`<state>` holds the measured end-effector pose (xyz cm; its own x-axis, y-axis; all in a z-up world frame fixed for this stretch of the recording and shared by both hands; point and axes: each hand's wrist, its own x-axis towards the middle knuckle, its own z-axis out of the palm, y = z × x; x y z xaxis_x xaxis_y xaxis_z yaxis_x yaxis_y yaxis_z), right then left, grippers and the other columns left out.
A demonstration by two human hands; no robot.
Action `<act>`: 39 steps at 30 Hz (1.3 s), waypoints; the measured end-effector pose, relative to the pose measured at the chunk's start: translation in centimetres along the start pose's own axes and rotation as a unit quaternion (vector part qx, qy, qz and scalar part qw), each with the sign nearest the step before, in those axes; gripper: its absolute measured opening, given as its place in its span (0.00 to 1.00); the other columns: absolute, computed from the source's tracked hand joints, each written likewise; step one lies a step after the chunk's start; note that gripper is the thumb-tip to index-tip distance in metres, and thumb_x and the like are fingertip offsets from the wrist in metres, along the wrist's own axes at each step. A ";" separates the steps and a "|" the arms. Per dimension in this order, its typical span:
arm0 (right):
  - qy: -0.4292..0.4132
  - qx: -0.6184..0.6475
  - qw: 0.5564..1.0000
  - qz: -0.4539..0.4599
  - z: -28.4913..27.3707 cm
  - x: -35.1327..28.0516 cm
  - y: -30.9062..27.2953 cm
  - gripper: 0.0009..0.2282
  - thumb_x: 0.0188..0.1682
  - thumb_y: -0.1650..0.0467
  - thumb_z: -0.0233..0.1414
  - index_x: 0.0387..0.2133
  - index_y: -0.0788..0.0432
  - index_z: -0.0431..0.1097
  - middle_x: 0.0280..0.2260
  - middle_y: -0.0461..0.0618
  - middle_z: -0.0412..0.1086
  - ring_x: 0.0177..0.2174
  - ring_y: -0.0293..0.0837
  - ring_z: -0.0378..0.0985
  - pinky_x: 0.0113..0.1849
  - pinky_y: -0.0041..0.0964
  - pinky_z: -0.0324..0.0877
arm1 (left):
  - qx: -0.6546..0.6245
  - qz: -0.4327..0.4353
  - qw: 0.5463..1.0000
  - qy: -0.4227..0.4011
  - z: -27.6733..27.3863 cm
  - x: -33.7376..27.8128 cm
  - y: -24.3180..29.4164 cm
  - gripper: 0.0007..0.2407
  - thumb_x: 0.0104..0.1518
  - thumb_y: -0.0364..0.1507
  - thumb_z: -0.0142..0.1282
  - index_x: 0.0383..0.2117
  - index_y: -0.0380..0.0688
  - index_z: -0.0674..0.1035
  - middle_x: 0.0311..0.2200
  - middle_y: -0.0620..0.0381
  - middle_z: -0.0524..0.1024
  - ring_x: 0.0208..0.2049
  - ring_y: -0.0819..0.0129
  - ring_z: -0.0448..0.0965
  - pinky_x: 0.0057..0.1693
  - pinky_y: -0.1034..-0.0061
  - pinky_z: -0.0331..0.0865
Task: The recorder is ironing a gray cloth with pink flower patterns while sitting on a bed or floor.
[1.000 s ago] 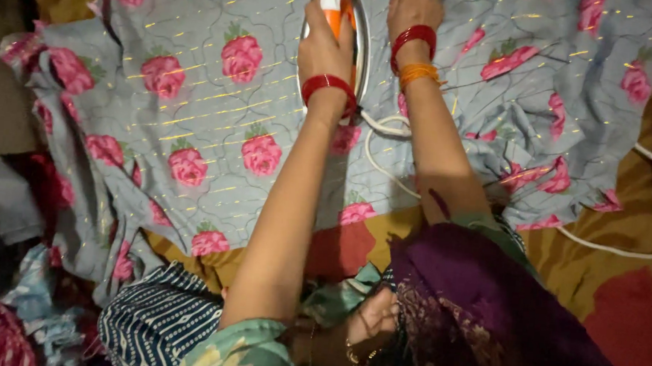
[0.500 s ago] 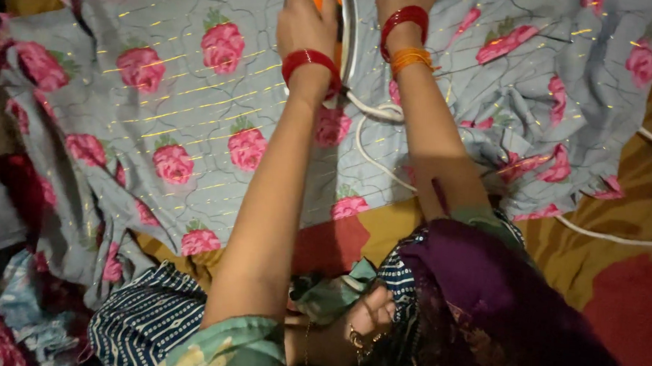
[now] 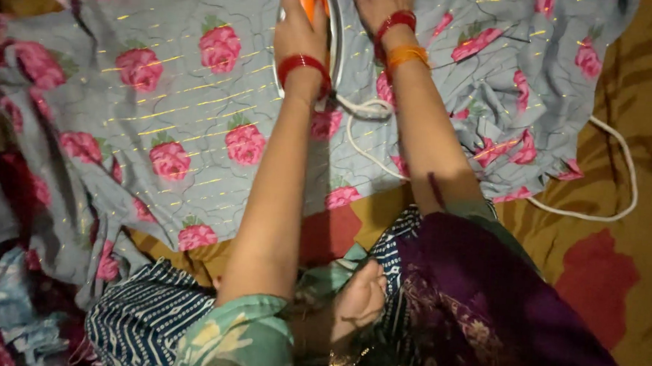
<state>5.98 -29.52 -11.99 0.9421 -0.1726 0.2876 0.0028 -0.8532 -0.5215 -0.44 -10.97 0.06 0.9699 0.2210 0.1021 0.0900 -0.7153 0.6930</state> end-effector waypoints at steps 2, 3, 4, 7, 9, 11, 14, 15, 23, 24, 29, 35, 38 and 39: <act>-0.044 0.052 0.998 -0.018 -2.1 -1.3 -1.2 0.22 0.48 0.57 0.61 0.44 0.63 0.71 0.42 0.67 0.72 0.43 0.67 0.73 0.44 0.58 0.67 | -0.011 -0.015 0.999 -0.043 -1.9 -2.2 -0.1 0.20 0.63 0.38 0.52 0.59 0.48 0.63 0.31 0.34 0.81 0.34 0.33 0.81 0.38 0.44 0.70; -0.042 0.051 0.998 -0.022 -2.8 -2.5 -1.8 0.22 0.48 0.57 0.61 0.44 0.63 0.71 0.42 0.67 0.72 0.43 0.67 0.73 0.44 0.58 0.67 | -0.013 -0.014 0.999 -0.039 -2.5 -3.1 -0.4 0.20 0.63 0.38 0.52 0.59 0.48 0.63 0.31 0.34 0.81 0.34 0.33 0.81 0.38 0.44 0.70; -0.042 0.091 0.994 -0.043 -3.6 -3.7 -2.3 0.27 0.47 0.58 0.63 0.52 0.62 0.66 0.50 0.66 0.68 0.50 0.66 0.69 0.51 0.56 0.64 | -0.004 -0.021 0.998 -0.053 -3.0 -4.1 -0.7 0.21 0.63 0.38 0.52 0.59 0.48 0.63 0.31 0.34 0.81 0.34 0.33 0.80 0.38 0.44 0.70; -0.058 0.118 0.987 -0.088 -6.3 -9.5 -2.5 0.37 0.44 0.60 0.67 0.63 0.63 0.57 0.61 0.65 0.61 0.60 0.65 0.62 0.60 0.54 0.57 | -0.004 -0.022 0.998 -0.060 -4.1 -7.4 -1.9 0.21 0.62 0.37 0.53 0.59 0.48 0.63 0.31 0.35 0.81 0.34 0.33 0.81 0.38 0.44 0.70; -0.072 0.111 0.985 -0.114 -7.6 -13.4 -2.0 0.41 0.42 0.61 0.69 0.66 0.64 0.53 0.64 0.65 0.57 0.63 0.65 0.58 0.62 0.53 0.53 | -0.007 -0.014 0.999 -0.048 -5.1 -9.4 -2.3 0.20 0.62 0.37 0.53 0.58 0.48 0.63 0.32 0.35 0.81 0.34 0.34 0.81 0.38 0.45 0.71; -0.046 0.062 0.990 -0.120 -8.4 -17.5 -1.1 0.44 0.37 0.62 0.71 0.64 0.66 0.54 0.63 0.69 0.56 0.61 0.68 0.57 0.61 0.53 0.55 | -0.011 -0.028 0.998 -0.049 -6.8 -11.8 -2.4 0.21 0.61 0.36 0.54 0.59 0.48 0.63 0.31 0.34 0.81 0.33 0.34 0.81 0.38 0.44 0.70; -0.057 0.052 0.997 -0.030 -12.0 -19.5 -1.8 0.41 0.37 0.64 0.69 0.63 0.67 0.56 0.60 0.66 0.60 0.60 0.64 0.61 0.61 0.51 0.58 | -0.022 -0.044 0.997 -0.062 -8.6 -14.7 -1.9 0.22 0.60 0.35 0.53 0.61 0.51 0.63 0.29 0.35 0.81 0.33 0.35 0.81 0.38 0.46 0.71; -0.056 0.052 0.997 -0.031 -12.6 -20.0 -2.0 0.41 0.37 0.64 0.69 0.63 0.67 0.56 0.60 0.66 0.60 0.60 0.64 0.61 0.61 0.51 0.58 | -0.023 -0.043 0.997 -0.061 -8.7 -15.6 -2.2 0.22 0.60 0.35 0.53 0.61 0.51 0.63 0.29 0.35 0.81 0.33 0.35 0.81 0.38 0.46 0.71; -0.111 -0.059 0.983 0.131 -10.8 -21.5 1.4 0.07 0.49 0.68 0.56 0.36 0.59 0.75 0.34 0.67 0.75 0.37 0.68 0.78 0.41 0.59 0.72 | -0.031 -0.045 0.998 -0.012 -9.8 -22.0 -3.8 0.18 0.61 0.35 0.53 0.55 0.47 0.66 0.31 0.33 0.80 0.34 0.32 0.80 0.37 0.44 0.69; -0.114 -0.057 0.983 0.130 -10.8 -21.4 1.6 0.07 0.49 0.68 0.56 0.36 0.59 0.75 0.34 0.67 0.75 0.37 0.68 0.78 0.41 0.59 0.72 | -0.028 -0.047 0.998 -0.011 -9.9 -22.2 -3.9 0.18 0.61 0.35 0.53 0.55 0.47 0.66 0.31 0.33 0.80 0.34 0.32 0.80 0.37 0.44 0.69; -0.124 -0.140 0.967 0.174 -10.2 -20.9 4.5 0.06 0.44 0.72 0.54 0.31 0.61 0.76 0.35 0.69 0.75 0.38 0.68 0.79 0.40 0.58 0.74 | -0.001 -0.065 0.998 -0.025 -9.4 -22.7 -3.7 0.17 0.63 0.36 0.53 0.54 0.47 0.66 0.30 0.32 0.80 0.34 0.32 0.79 0.38 0.43 0.68; 0.044 -0.044 0.996 0.057 -14.8 -20.1 -0.9 0.07 0.37 0.71 0.60 0.27 0.62 0.74 0.30 0.62 0.76 0.31 0.64 0.78 0.32 0.55 0.72 | 0.020 -0.085 0.996 -0.036 -8.3 -21.2 -3.9 0.18 0.63 0.37 0.52 0.57 0.50 0.64 0.31 0.33 0.81 0.35 0.32 0.80 0.39 0.44 0.70; 0.035 0.157 0.987 0.025 -14.6 -20.6 -5.2 0.06 0.47 0.70 0.59 0.34 0.60 0.73 0.33 0.57 0.76 0.32 0.53 0.82 0.36 0.43 0.75 | -0.034 -0.028 0.997 -0.059 -7.8 -18.3 -4.8 0.22 0.62 0.37 0.53 0.59 0.50 0.61 0.36 0.33 0.80 0.36 0.31 0.79 0.40 0.42 0.69; 0.029 0.154 0.988 0.019 -12.2 -21.4 -5.9 0.06 0.47 0.70 0.59 0.34 0.60 0.73 0.33 0.57 0.76 0.32 0.53 0.82 0.36 0.43 0.75 | -0.039 -0.036 0.997 -0.056 -7.7 -17.6 -5.7 0.22 0.62 0.37 0.53 0.59 0.50 0.61 0.36 0.33 0.80 0.36 0.31 0.79 0.40 0.42 0.69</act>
<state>-18.29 -26.77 -5.24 0.9230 -0.2367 0.3035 0.0778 -0.6575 -0.7495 -19.79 -5.70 -0.17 0.9812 0.1911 -0.0268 0.1464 -0.6464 0.7488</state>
